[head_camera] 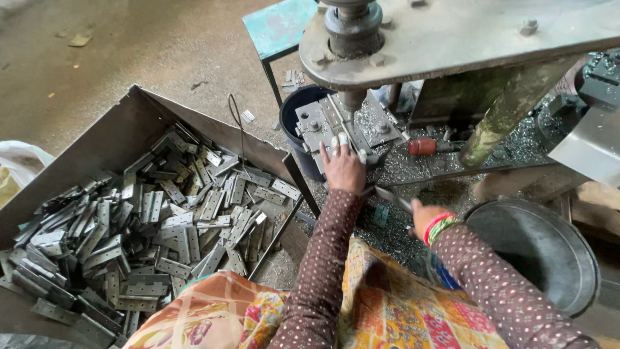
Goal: The person repeatedly picks small metal pieces from a bin, places them under a drill press, and operates the machine to drill holes. After each cycle, the person removes the processed piece and returns it to the bin. The task continues in a repetitive loop throughout the clip.
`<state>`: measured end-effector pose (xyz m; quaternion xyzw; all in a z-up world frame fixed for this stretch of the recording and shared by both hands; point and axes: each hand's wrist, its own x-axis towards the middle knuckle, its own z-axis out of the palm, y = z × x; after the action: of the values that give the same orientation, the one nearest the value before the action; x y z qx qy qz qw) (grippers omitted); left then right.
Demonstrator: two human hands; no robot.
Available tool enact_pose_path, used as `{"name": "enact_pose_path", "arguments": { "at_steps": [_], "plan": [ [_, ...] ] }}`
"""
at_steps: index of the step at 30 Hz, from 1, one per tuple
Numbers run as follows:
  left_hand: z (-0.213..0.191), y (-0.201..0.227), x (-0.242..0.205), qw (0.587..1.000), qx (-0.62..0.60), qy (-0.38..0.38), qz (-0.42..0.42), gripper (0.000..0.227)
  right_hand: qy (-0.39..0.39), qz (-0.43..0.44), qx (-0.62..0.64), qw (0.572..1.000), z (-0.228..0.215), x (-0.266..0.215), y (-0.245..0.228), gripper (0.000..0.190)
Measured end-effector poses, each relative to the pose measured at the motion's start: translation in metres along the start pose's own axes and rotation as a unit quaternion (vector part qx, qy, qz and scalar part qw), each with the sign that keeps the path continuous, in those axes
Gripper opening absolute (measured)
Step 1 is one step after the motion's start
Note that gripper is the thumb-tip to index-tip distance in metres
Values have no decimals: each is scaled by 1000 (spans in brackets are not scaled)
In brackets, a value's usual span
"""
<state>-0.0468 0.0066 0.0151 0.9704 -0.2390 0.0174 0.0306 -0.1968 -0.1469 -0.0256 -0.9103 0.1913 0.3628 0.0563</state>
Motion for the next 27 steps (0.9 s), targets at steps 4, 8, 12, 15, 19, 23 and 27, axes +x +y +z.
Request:
{"name": "enact_pose_path", "arguments": {
  "at_steps": [4, 8, 12, 15, 19, 23, 27],
  "plan": [
    [8, -2, 13, 997, -7, 72, -8, 26, 25, 6, 58, 998, 10, 2, 5, 51],
    [7, -7, 20, 999, 6, 36, -1, 25, -19, -10, 45, 999, 48, 28, 6, 65],
    [16, -4, -4, 1000, -11, 18, -6, 25, -58, -41, 53, 996, 66, 22, 10, 72],
    [-1, -5, 7, 996, -1, 93, -4, 25, -69, -6, 50, 996, 29, 5, 2, 77],
    [-9, -8, 18, 1000, 10, 16, -11, 29, 9, -24, -35, 999, -8, -5, 2, 64],
    [-7, -10, 27, 999, 6, 11, -30, 25, 70, -33, -11, 997, 7, 19, 7, 47],
    [-3, -13, 28, 998, -13, 64, -20, 27, -38, 56, 117, 991, 53, 40, 2, 66]
  ]
}}
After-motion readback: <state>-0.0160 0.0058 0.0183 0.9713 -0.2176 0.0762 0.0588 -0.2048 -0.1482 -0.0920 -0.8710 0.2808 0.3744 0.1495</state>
